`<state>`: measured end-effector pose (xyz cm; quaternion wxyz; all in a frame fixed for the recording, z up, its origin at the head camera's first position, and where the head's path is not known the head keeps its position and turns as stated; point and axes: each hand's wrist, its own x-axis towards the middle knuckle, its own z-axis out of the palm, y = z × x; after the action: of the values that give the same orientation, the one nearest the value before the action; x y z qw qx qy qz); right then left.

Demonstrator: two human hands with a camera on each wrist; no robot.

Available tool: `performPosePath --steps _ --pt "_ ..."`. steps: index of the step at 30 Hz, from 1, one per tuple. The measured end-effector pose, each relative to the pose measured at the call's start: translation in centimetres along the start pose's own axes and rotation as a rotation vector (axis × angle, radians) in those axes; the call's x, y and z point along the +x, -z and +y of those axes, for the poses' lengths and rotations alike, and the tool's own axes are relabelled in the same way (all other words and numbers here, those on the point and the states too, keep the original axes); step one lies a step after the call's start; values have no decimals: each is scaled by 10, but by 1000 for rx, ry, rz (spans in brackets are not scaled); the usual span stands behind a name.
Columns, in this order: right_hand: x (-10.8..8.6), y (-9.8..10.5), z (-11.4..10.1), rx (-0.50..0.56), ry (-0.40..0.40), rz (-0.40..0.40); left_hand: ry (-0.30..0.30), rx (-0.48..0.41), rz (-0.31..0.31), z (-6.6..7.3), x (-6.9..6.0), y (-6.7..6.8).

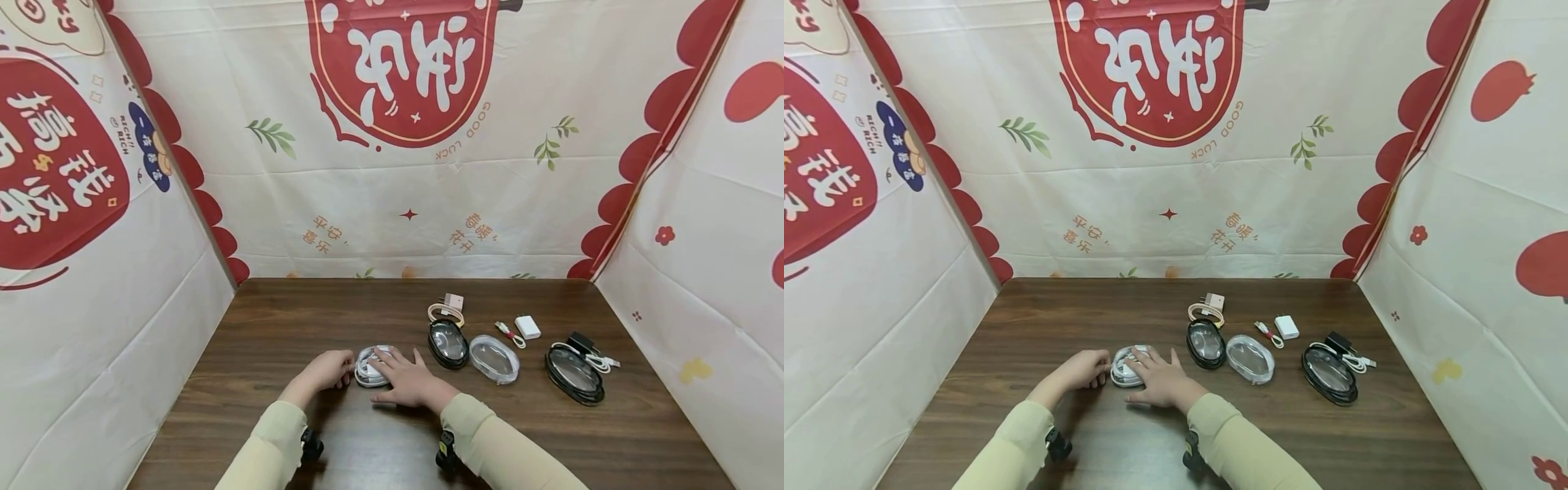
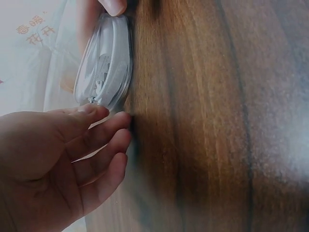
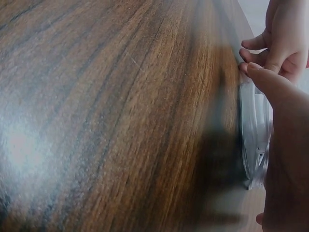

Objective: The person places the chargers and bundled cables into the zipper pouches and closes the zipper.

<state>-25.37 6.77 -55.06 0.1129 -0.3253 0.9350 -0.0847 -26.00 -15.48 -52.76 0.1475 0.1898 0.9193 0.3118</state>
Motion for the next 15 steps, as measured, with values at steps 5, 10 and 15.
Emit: performPosePath --steps 5,10,15 --pt "1 -1 0 0 -8 5 -21 13 -22 2 -3 0" --pt "0 -1 -2 -4 -26 3 -47 41 -37 4 -7 -3" --pt "-1 2 -3 2 -30 -1 -37 35 -30 5 -9 -6"
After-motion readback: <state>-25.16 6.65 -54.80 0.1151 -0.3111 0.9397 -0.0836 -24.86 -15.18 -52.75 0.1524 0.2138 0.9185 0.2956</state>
